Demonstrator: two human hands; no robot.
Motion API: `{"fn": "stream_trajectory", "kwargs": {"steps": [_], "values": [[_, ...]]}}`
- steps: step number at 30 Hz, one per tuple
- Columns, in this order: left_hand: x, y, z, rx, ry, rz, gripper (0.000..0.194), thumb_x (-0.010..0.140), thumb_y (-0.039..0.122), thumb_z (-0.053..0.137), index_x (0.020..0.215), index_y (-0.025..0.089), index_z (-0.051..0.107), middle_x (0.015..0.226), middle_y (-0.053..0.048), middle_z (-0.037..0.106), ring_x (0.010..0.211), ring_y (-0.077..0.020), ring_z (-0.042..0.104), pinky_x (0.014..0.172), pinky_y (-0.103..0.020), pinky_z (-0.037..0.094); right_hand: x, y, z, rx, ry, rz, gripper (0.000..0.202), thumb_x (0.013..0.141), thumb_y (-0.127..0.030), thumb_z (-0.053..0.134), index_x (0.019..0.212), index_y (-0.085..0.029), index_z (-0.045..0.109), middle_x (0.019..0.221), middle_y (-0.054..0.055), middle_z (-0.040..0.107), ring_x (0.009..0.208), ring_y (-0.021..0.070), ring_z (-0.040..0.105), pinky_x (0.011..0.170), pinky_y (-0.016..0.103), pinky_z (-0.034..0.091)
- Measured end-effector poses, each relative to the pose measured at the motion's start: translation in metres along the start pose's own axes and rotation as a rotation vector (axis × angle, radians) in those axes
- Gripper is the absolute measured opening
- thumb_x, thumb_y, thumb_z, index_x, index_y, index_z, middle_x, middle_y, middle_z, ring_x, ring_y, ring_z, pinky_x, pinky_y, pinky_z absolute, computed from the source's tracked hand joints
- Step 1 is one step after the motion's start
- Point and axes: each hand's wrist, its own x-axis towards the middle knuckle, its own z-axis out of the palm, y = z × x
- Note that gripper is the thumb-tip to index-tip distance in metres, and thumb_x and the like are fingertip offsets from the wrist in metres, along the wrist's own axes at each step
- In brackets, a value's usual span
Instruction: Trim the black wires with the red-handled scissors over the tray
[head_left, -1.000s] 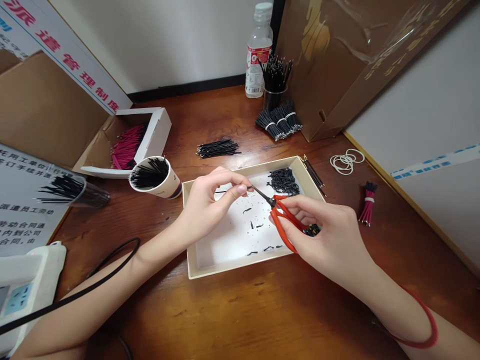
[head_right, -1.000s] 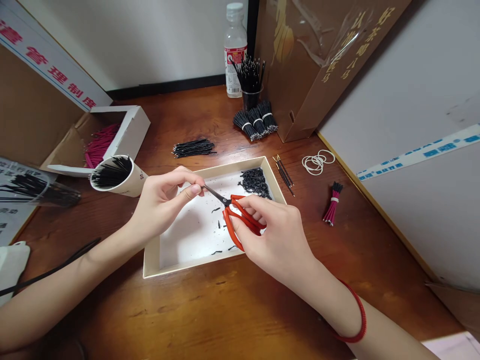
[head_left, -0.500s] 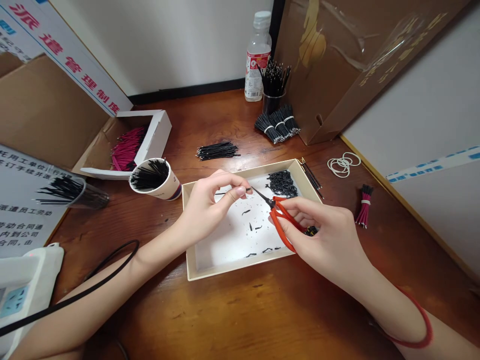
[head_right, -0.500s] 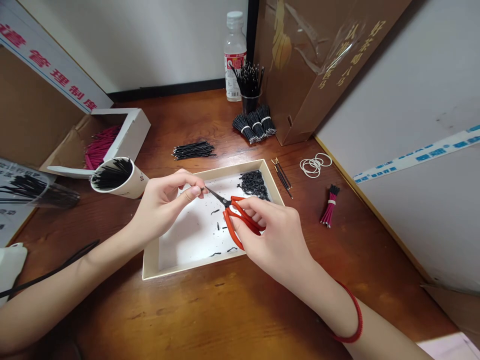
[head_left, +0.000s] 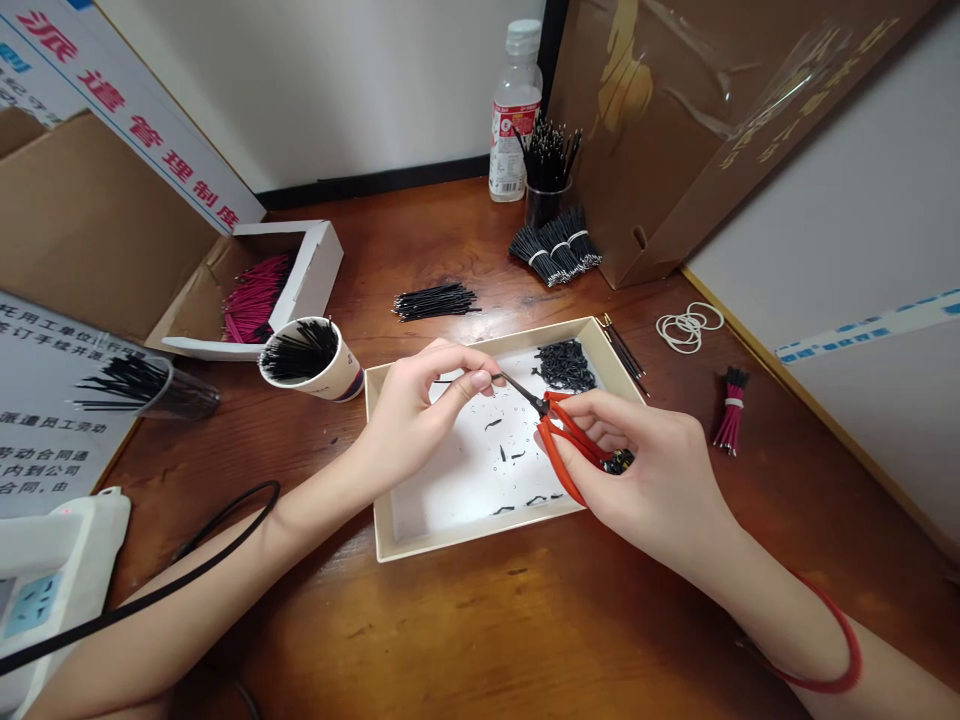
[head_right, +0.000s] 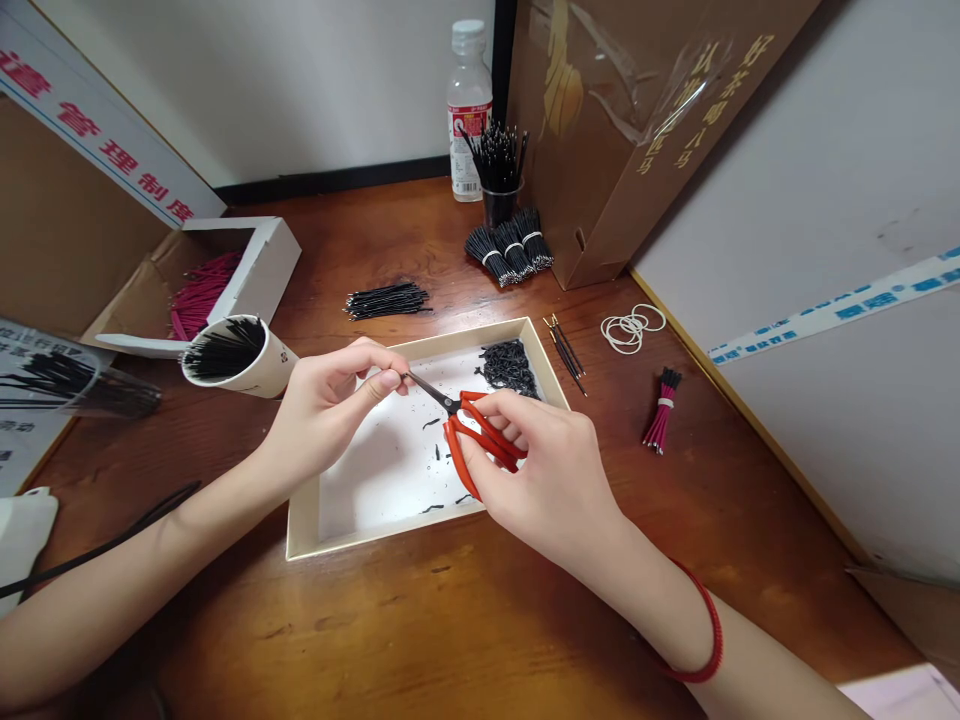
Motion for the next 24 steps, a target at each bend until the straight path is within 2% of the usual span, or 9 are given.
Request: {"fn": "stream_trajectory", "kwargs": {"steps": [20,24], "values": [[0.0009,-0.0017,0.0,-0.012,-0.017,0.028,0.014,0.091,0.023,0.06,0.082,0.019,0.07,0.076,-0.003,0.071,0.081,-0.0184,0.064,0.077,-0.032,0.048,-0.0026,0.0017,-0.0013,0.021,-0.026,0.043,0.004,0.081,-0.019,0.062,0.078,-0.019,0.065,0.056,-0.004,0.057,0.049,0.009,0.048,0.045,0.021,0.042],[0.0006,-0.0018,0.0,-0.012,-0.016,0.022,0.014,0.09,0.023,0.06,0.081,0.019,0.07,0.075,-0.003,0.071,0.08,-0.0181,0.064,0.076,-0.032,0.048,-0.0024,0.0028,-0.0021,0.03,-0.02,0.043,0.004,0.081,-0.018,0.063,0.08,-0.019,0.067,0.057,-0.004,0.06,0.049,0.009,0.05,0.046,0.021,0.044]]}}
